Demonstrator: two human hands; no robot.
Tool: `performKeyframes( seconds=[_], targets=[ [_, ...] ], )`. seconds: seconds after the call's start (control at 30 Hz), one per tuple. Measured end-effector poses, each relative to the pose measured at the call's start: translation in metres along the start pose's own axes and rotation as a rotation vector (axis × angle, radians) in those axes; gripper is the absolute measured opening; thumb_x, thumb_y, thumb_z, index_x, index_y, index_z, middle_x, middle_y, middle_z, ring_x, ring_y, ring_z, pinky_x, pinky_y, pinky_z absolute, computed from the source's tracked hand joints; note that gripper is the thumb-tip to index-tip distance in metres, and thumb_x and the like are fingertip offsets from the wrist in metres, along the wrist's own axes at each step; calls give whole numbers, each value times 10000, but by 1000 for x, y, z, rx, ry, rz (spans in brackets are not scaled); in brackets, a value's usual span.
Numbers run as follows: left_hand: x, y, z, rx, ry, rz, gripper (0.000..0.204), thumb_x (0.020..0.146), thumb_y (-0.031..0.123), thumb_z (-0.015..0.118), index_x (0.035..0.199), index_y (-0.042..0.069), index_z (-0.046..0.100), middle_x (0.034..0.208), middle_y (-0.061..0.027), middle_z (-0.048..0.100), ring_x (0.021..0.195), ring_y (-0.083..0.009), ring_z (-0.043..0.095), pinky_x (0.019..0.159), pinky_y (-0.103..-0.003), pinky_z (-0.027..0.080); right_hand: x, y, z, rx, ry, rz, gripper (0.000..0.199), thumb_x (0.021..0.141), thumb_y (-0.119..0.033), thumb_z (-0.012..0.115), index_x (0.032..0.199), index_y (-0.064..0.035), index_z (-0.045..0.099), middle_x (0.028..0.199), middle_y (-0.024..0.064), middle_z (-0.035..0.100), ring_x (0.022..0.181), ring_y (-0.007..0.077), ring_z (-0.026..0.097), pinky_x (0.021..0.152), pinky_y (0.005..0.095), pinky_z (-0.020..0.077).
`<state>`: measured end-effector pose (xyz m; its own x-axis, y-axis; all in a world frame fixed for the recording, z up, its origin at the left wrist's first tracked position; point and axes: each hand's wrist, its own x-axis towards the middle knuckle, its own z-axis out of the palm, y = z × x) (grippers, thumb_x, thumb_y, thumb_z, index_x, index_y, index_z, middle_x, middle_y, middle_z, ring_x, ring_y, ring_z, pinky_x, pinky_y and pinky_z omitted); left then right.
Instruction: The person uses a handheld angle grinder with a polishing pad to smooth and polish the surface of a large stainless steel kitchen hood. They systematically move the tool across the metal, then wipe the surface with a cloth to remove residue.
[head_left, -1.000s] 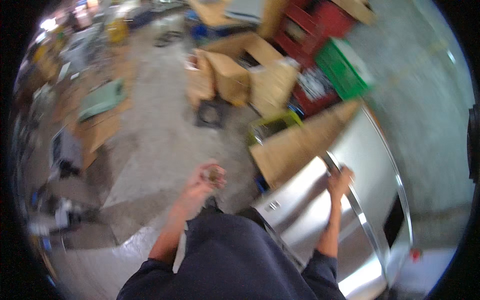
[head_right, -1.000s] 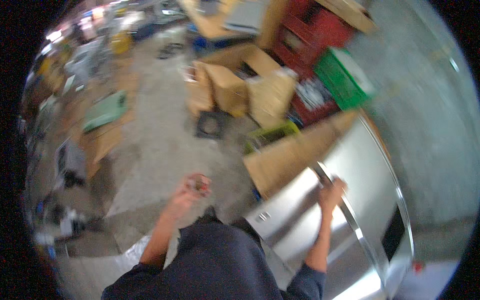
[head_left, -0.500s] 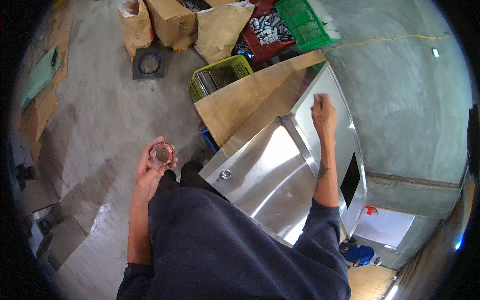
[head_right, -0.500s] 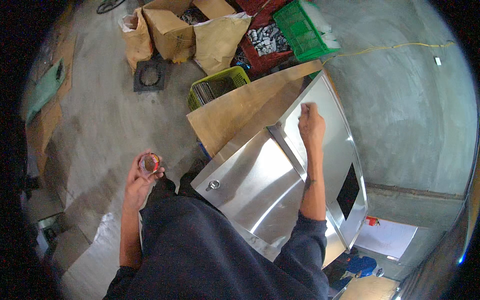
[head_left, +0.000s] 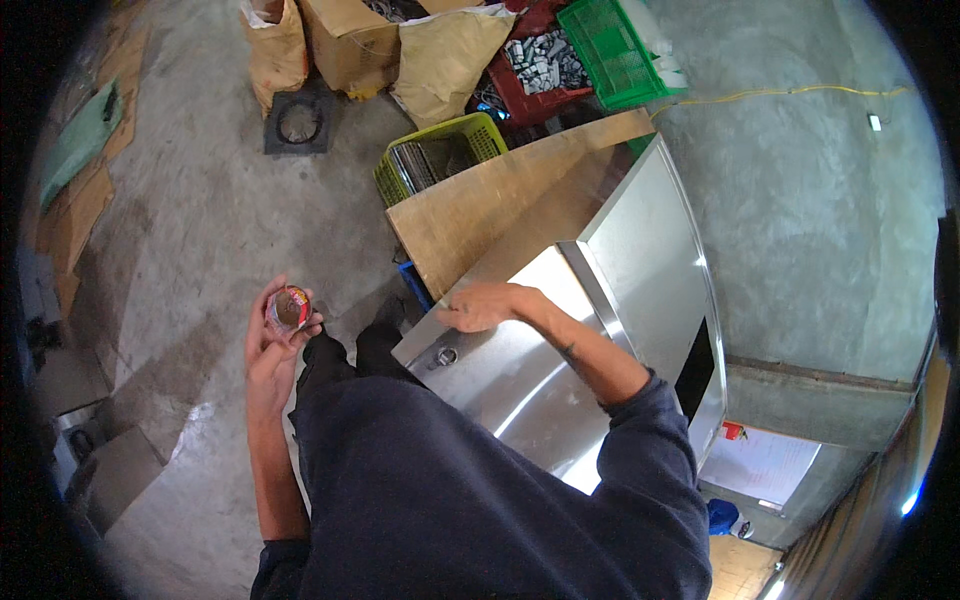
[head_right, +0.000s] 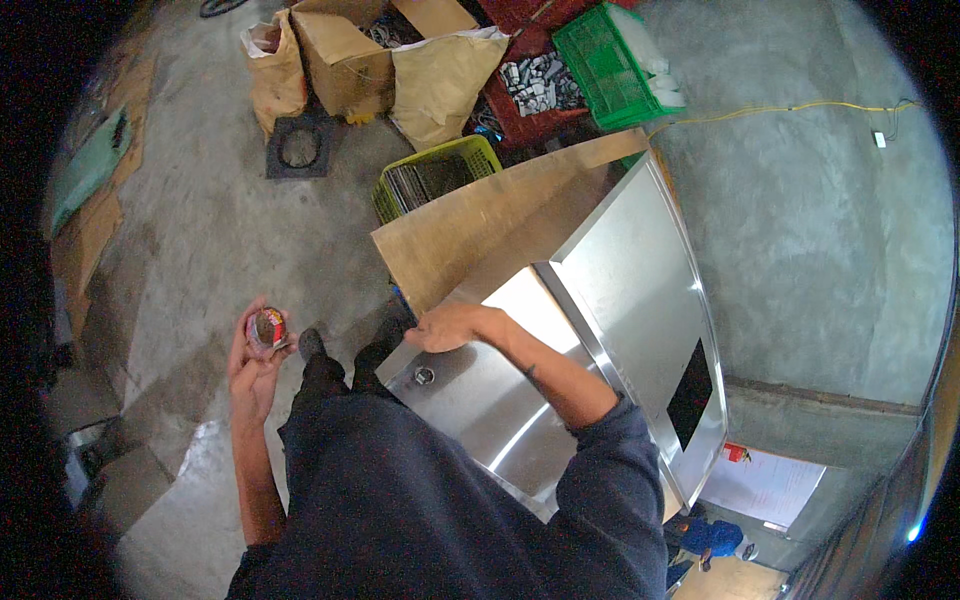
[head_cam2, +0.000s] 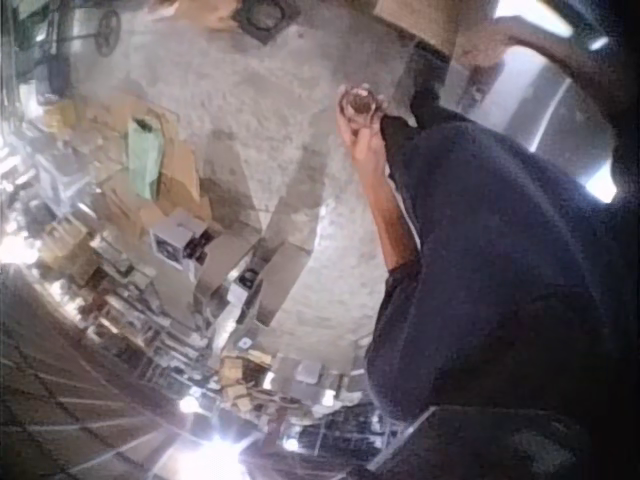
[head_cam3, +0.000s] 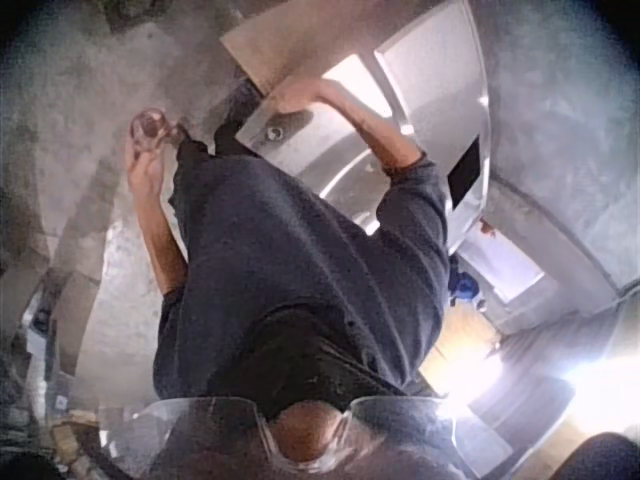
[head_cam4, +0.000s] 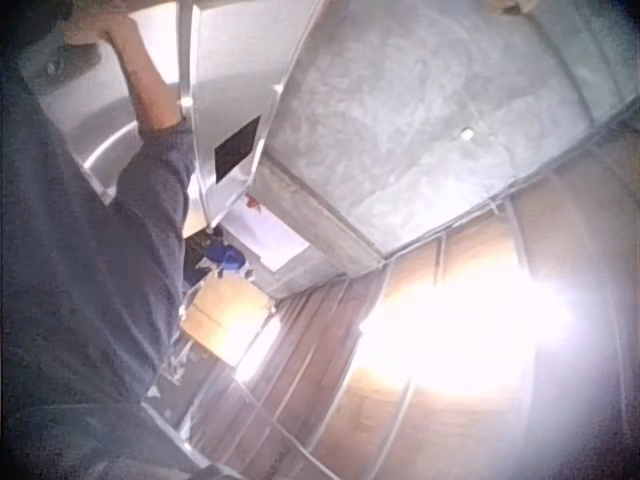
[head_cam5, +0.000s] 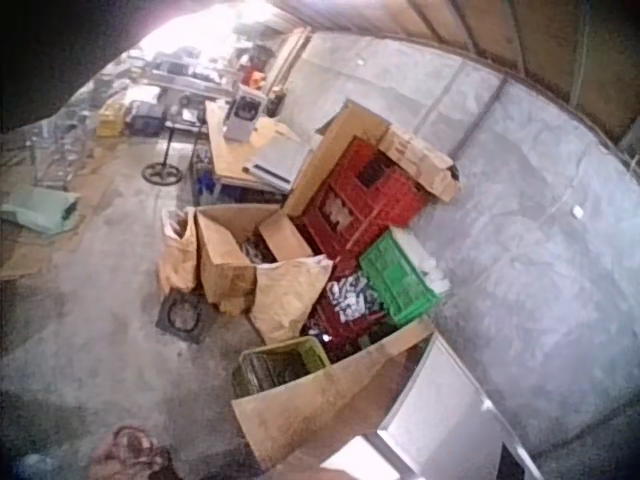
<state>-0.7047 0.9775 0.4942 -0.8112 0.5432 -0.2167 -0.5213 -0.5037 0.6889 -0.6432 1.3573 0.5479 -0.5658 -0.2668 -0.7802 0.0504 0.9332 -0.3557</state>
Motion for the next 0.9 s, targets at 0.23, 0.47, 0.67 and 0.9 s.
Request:
performKeyframes(
  seconds=[0.23,0.47,0.67,0.9],
  targets=[
    [0,14,2,45,-30,-34,831,859,10,603,1657,-1,375,1486,-233,604,1224,-318,706,1076,-431,555,-58,109,-27,-706,382,592,282,927,-313,698,1125,-179,846,1052,126,835,994,353,783,904,702,449],
    [3,20,-12,101,-69,-34,812,888,53,637,1655,2,378,1475,-221,602,1211,-313,702,1068,-432,546,15,-13,46,215,221,-277,429,1116,-306,518,1415,-31,655,1428,248,672,1322,431,632,1129,500,513],
    [11,18,-17,99,-119,-65,780,949,136,636,1668,10,360,1522,-222,557,1277,-324,649,1122,-441,498,-7,-63,97,480,976,-27,320,1073,-120,555,1346,13,658,1239,240,754,1154,423,723,1009,484,580],
    [27,38,-17,174,-345,-242,874,877,105,645,1689,17,333,1540,-223,538,1262,-330,637,1127,-444,487,-42,-107,120,695,1087,538,320,1084,-125,556,1371,5,615,1182,207,769,1045,361,773,938,464,606]
  ],
)
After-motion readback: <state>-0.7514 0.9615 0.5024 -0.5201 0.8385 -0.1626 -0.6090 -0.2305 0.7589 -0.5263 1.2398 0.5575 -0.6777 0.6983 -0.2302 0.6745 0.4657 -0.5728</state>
